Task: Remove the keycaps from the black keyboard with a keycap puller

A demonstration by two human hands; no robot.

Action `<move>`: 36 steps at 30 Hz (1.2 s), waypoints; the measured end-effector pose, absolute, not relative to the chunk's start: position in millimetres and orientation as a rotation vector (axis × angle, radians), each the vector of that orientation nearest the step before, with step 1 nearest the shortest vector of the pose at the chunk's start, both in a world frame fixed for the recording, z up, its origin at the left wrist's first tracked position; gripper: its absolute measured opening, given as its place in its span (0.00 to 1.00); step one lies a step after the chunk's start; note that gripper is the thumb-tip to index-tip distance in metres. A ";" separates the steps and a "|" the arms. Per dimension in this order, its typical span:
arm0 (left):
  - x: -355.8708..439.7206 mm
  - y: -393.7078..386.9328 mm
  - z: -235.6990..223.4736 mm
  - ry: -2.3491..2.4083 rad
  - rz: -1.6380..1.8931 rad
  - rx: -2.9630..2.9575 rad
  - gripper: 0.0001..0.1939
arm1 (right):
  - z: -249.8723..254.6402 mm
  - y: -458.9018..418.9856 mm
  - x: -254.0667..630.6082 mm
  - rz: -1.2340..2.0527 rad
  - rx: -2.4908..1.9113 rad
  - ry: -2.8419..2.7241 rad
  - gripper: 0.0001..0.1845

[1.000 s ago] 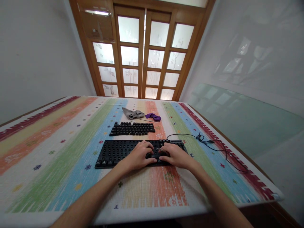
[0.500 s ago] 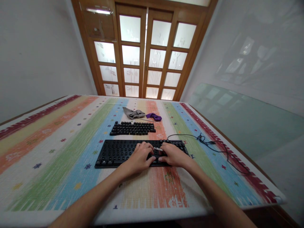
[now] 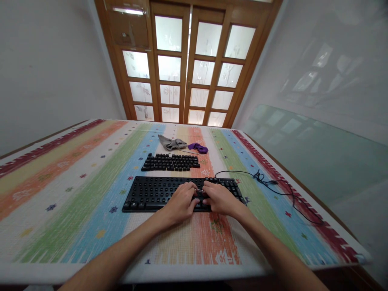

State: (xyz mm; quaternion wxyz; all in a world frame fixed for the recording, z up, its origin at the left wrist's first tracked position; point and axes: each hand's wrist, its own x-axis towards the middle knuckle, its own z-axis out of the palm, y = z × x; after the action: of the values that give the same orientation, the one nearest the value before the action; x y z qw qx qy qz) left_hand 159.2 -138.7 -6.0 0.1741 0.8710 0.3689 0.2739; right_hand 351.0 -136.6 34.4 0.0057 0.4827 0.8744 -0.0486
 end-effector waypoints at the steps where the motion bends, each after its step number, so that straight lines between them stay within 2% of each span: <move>1: 159.0 -138.6 -6.6 1.045 0.783 2.464 0.00 | 33.9 -136.2 351.6 -0.161 1.491 2.756 0.03; 12: 159.9 -140.2 -12.4 0.979 0.952 2.406 0.02 | 25.4 -135.0 356.7 -0.188 1.410 2.869 0.04; 36: 159.2 -140.0 -12.2 0.972 0.910 2.542 0.01 | 14.5 -142.2 354.8 -0.037 1.430 2.862 0.04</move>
State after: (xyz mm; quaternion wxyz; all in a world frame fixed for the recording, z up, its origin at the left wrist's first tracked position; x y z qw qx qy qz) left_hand 159.2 -140.0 -12.2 0.1354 0.8776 0.3357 0.3143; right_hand 354.8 -142.2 14.5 -0.0289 0.4468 0.8941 -0.0115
